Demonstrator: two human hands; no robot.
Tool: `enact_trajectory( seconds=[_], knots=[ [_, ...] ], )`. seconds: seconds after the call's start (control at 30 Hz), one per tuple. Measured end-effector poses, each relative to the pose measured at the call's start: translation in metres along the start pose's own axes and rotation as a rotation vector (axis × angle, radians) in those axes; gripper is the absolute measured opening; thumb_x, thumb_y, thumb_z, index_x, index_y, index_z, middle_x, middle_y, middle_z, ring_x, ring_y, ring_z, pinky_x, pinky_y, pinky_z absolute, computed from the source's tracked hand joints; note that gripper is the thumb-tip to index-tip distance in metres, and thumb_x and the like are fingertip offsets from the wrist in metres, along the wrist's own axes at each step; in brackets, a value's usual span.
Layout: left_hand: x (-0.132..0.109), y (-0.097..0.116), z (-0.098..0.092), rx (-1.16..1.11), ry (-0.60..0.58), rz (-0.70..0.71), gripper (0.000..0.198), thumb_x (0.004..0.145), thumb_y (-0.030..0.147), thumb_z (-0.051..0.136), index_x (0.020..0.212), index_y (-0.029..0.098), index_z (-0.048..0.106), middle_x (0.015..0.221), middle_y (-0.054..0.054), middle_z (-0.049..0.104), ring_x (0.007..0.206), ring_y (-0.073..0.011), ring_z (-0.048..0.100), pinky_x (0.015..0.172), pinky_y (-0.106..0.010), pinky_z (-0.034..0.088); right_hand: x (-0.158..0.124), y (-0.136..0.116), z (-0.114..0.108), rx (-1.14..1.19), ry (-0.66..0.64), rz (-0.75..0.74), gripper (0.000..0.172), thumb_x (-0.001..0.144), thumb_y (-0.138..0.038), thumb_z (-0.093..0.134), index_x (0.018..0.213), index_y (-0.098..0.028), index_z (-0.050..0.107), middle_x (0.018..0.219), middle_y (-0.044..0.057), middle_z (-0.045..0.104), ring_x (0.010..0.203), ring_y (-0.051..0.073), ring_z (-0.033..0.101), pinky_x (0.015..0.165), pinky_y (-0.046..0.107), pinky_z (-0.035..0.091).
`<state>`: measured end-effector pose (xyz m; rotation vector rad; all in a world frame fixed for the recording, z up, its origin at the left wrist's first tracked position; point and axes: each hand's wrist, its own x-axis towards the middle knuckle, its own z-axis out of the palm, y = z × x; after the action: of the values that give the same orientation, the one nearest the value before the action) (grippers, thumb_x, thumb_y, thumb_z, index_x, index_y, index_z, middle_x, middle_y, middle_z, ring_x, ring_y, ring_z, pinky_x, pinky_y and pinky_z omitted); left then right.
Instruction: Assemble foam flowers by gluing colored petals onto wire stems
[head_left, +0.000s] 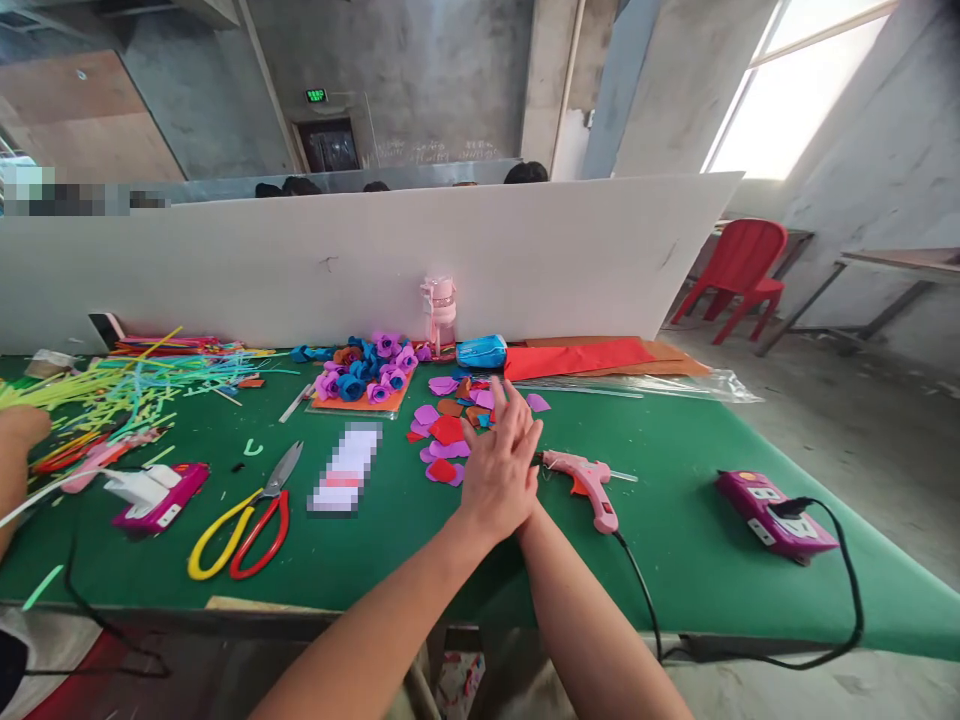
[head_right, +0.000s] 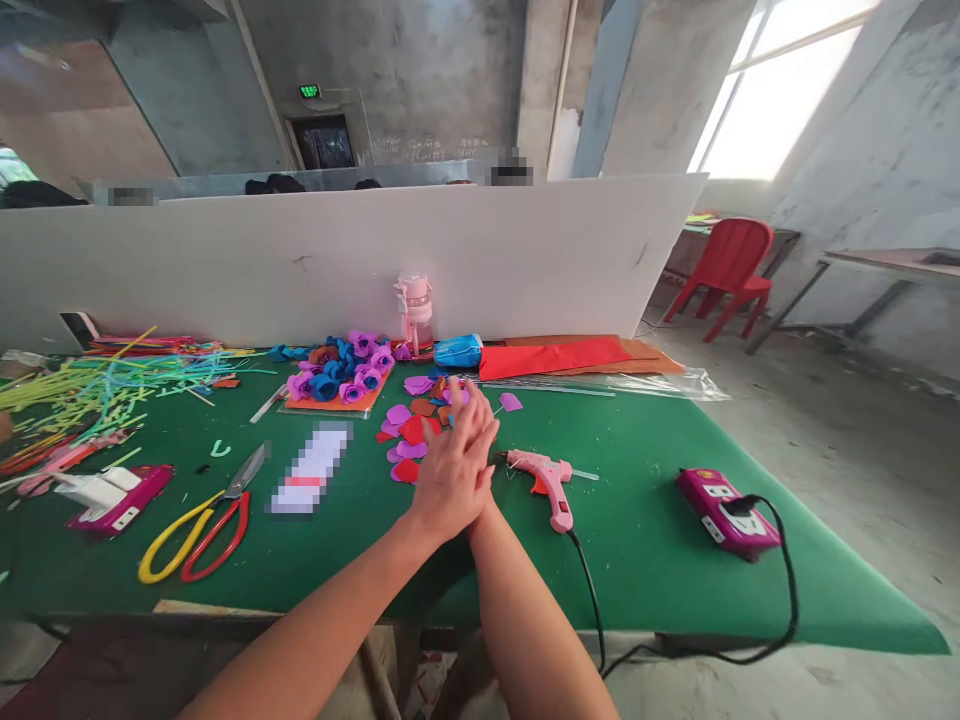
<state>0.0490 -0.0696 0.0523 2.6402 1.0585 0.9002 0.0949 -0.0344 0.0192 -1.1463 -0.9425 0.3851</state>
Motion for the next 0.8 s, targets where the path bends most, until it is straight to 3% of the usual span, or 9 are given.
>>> enact_trajectory(
  seconds=[0.03, 0.13, 0.2, 0.27, 0.33, 0.47, 0.53, 0.63, 0.8],
  knots=[
    [-0.008, -0.004, -0.007, -0.056, 0.019, 0.024, 0.059, 0.08, 0.018, 0.054, 0.137, 0.025, 0.041, 0.15, -0.01, 0.025, 0.123, -0.0298, 0.045, 0.104, -0.048, 0.035, 0.001, -0.002, -0.003, -0.252, -0.076, -0.095, 0.044, 0.08, -0.028, 0.051, 0.124, -0.03, 0.056, 0.133, 0.006, 0.049, 0.128, 0.027, 0.037, 0.1, 0.043, 0.033],
    [-0.014, -0.028, -0.033, -0.264, 0.02, 0.072, 0.05, 0.084, 0.017, 0.049, 0.133, 0.025, 0.045, 0.14, -0.008, 0.044, 0.119, -0.0218, 0.05, 0.1, -0.036, 0.042, 0.012, -0.006, -0.016, -0.531, -0.128, -0.282, 0.043, 0.082, -0.026, 0.051, 0.125, -0.032, 0.054, 0.134, 0.004, 0.05, 0.128, 0.025, 0.036, 0.106, 0.044, 0.024],
    [-0.007, -0.05, -0.045, -0.292, 0.149, -0.097, 0.037, 0.085, 0.019, 0.046, 0.12, 0.022, 0.057, 0.128, -0.008, 0.055, 0.093, -0.0163, 0.062, 0.084, -0.03, 0.05, 0.022, -0.005, -0.027, -0.679, -0.003, -0.341, 0.044, 0.084, -0.029, 0.05, 0.127, -0.023, 0.051, 0.132, 0.01, 0.05, 0.125, 0.026, 0.038, 0.105, 0.044, 0.026],
    [0.004, -0.07, -0.048, -0.207, 0.177, -0.242, 0.026, 0.084, 0.019, 0.049, 0.102, 0.019, 0.066, 0.104, -0.007, 0.067, 0.075, -0.0145, 0.063, 0.073, -0.028, 0.051, 0.031, -0.002, -0.037, -0.734, 0.181, -0.324, 0.039, 0.087, -0.032, 0.047, 0.121, -0.015, 0.054, 0.122, 0.014, 0.057, 0.118, 0.026, 0.044, 0.101, 0.043, 0.03],
    [0.015, -0.084, -0.041, -0.099, 0.055, -0.265, 0.02, 0.081, 0.017, 0.051, 0.088, 0.019, 0.07, 0.091, -0.005, 0.07, 0.078, -0.0167, 0.063, 0.074, -0.028, 0.049, 0.037, 0.002, -0.046, -0.743, 0.261, -0.313, 0.029, 0.091, -0.029, 0.04, 0.104, -0.017, 0.062, 0.105, 0.011, 0.064, 0.108, 0.023, 0.05, 0.1, 0.043, 0.03],
    [0.035, -0.091, -0.011, 0.013, -0.246, -0.213, 0.019, 0.078, 0.016, 0.054, 0.08, 0.021, 0.072, 0.087, -0.004, 0.072, 0.083, -0.0194, 0.064, 0.076, -0.029, 0.046, 0.039, 0.005, -0.051, -0.764, 0.194, -0.367, 0.027, 0.092, -0.029, 0.041, 0.082, -0.022, 0.064, 0.083, 0.002, 0.068, 0.09, 0.018, 0.056, 0.103, 0.042, 0.025],
    [0.045, -0.087, 0.002, 0.062, -0.295, -0.184, 0.02, 0.079, 0.017, 0.054, 0.08, 0.021, 0.073, 0.086, -0.005, 0.073, 0.085, -0.0206, 0.064, 0.079, -0.031, 0.044, 0.039, 0.005, -0.051, -0.757, 0.216, -0.391, 0.025, 0.092, -0.03, 0.043, 0.081, -0.022, 0.064, 0.083, 0.001, 0.069, 0.086, 0.017, 0.056, 0.102, 0.041, 0.025],
    [0.061, -0.078, 0.016, 0.116, -0.325, -0.129, 0.021, 0.078, 0.017, 0.052, 0.08, 0.02, 0.073, 0.086, -0.007, 0.072, 0.09, -0.0235, 0.063, 0.085, -0.037, 0.041, 0.042, 0.004, -0.054, -0.736, 0.348, -0.399, 0.025, 0.09, -0.036, 0.047, 0.075, -0.021, 0.061, 0.078, 0.002, 0.067, 0.08, 0.017, 0.057, 0.098, 0.039, 0.029],
    [0.082, -0.062, 0.04, 0.197, -0.471, -0.095, 0.021, 0.078, 0.015, 0.05, 0.08, 0.012, 0.07, 0.085, -0.016, 0.069, 0.092, -0.0285, 0.062, 0.084, -0.04, 0.041, 0.044, 0.001, -0.057, -0.705, 0.442, -0.379, 0.029, 0.09, -0.042, 0.046, 0.072, -0.02, 0.054, 0.071, 0.002, 0.061, 0.075, 0.017, 0.054, 0.082, 0.033, 0.036]
  ],
)
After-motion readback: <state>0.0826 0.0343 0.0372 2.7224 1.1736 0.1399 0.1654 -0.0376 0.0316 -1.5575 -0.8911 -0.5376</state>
